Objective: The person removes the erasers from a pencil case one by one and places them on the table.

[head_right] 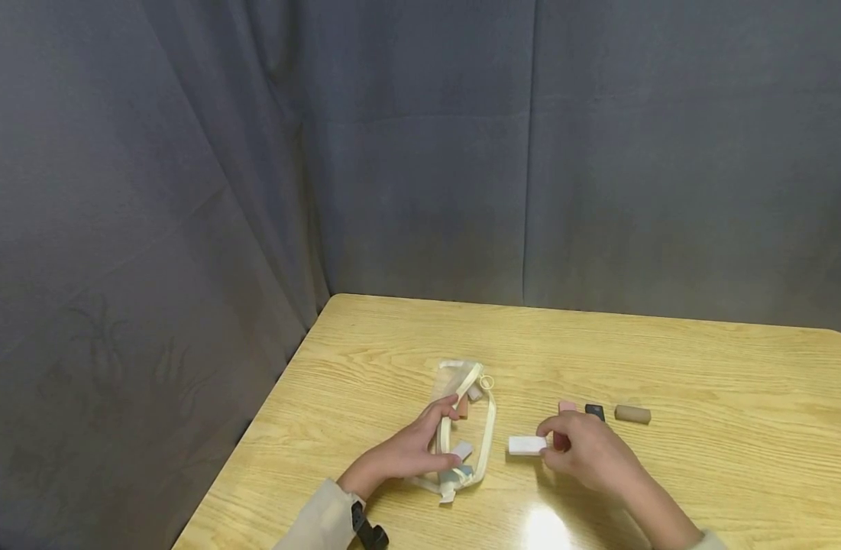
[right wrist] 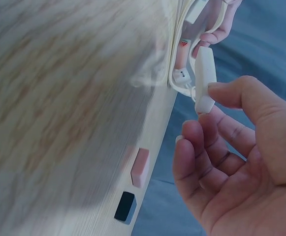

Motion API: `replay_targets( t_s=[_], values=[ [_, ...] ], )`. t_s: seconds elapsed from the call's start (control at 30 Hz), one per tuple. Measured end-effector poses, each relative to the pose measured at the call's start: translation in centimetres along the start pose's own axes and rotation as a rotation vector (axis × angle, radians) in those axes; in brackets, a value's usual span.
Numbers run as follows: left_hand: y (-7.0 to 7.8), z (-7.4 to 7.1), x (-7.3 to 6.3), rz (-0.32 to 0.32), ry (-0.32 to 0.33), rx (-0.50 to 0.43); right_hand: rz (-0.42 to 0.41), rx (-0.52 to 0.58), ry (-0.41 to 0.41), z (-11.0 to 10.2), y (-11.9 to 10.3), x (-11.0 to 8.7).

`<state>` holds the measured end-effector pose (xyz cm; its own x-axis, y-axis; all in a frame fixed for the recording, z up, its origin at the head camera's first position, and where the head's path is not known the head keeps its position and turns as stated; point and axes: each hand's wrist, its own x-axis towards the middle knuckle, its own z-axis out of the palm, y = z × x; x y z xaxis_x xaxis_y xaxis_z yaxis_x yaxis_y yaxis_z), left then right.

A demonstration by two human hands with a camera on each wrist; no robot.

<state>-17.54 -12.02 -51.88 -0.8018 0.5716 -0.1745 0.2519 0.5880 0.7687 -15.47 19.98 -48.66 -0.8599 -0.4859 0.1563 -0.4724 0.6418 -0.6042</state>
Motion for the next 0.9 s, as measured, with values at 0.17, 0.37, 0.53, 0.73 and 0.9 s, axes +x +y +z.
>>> replay_targets(
  t_s=[0.17,0.37,0.53,0.73,0.9],
  values=[
    [0.0,0.0,0.0,-0.004,-0.007,-0.013,0.006,-0.01,0.009,-0.3,0.3,-0.4],
    [0.0,-0.1,-0.1,0.001,-0.009,-0.014,0.038,-0.013,0.003,-0.6,0.6,-0.7],
    [0.1,-0.1,-0.1,0.002,-0.009,-0.018,0.054,-0.022,0.001,-0.9,0.8,-1.1],
    [0.1,-0.1,-0.2,0.006,-0.006,-0.02,0.076,-0.019,0.026,-1.4,1.1,-1.6],
    [0.1,0.0,-0.2,0.004,-0.003,-0.016,0.045,-0.024,0.066,-1.7,1.5,-2.0]
  ],
)
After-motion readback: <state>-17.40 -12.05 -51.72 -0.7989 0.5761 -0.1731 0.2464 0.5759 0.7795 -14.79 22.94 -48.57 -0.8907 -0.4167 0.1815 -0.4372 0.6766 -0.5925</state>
